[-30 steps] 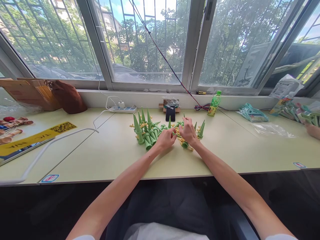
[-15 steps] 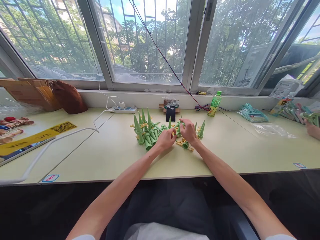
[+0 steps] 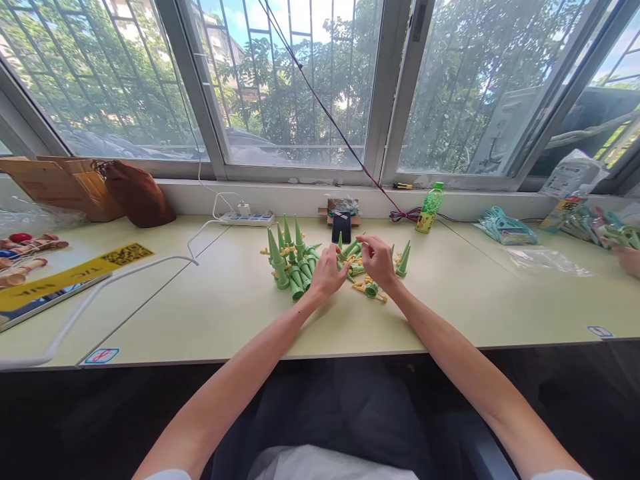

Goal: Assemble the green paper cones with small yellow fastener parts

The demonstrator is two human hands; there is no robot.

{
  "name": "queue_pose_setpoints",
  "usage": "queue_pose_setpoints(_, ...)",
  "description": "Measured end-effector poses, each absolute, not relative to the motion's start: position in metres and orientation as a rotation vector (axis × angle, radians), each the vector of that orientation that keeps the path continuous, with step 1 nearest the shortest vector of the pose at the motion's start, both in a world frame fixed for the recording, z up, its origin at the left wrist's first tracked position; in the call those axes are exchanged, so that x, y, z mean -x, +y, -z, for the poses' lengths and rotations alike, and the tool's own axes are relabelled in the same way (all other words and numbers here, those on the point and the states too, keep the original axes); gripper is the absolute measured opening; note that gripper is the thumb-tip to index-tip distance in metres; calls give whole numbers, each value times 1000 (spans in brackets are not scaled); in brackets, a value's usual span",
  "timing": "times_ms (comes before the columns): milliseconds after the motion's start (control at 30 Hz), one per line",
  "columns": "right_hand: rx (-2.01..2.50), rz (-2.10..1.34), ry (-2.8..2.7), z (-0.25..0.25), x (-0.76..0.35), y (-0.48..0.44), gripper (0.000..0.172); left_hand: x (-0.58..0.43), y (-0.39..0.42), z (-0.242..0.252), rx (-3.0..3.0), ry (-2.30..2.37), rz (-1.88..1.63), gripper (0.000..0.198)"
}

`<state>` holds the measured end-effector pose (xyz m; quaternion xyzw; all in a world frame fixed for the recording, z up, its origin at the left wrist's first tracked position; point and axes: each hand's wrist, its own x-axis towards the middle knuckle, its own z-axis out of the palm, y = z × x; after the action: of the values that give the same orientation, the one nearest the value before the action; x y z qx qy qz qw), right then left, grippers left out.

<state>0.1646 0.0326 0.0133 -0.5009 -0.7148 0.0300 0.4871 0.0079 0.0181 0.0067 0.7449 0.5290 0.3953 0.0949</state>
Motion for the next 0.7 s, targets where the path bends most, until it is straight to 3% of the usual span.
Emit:
queue_pose_setpoints(100,1209,-88,-1737,-13,-164,32,38,-7,19,-6,-2168,1586,-1181,32)
queue_pose_setpoints(300,1116,-142,-1785,-12,-162,31,37,-7,23,-1,-2270,1536,-1086,15)
queue_pose_setpoints(500,1245,-187,-1748,-8,-166,37,50,-6,24,-2,-2238,1543,-1151,9)
queue_pose_setpoints(700,1350,-183,-1973,-1,-173,44,36,-6,24,-5,-2179,1522,-1221,8)
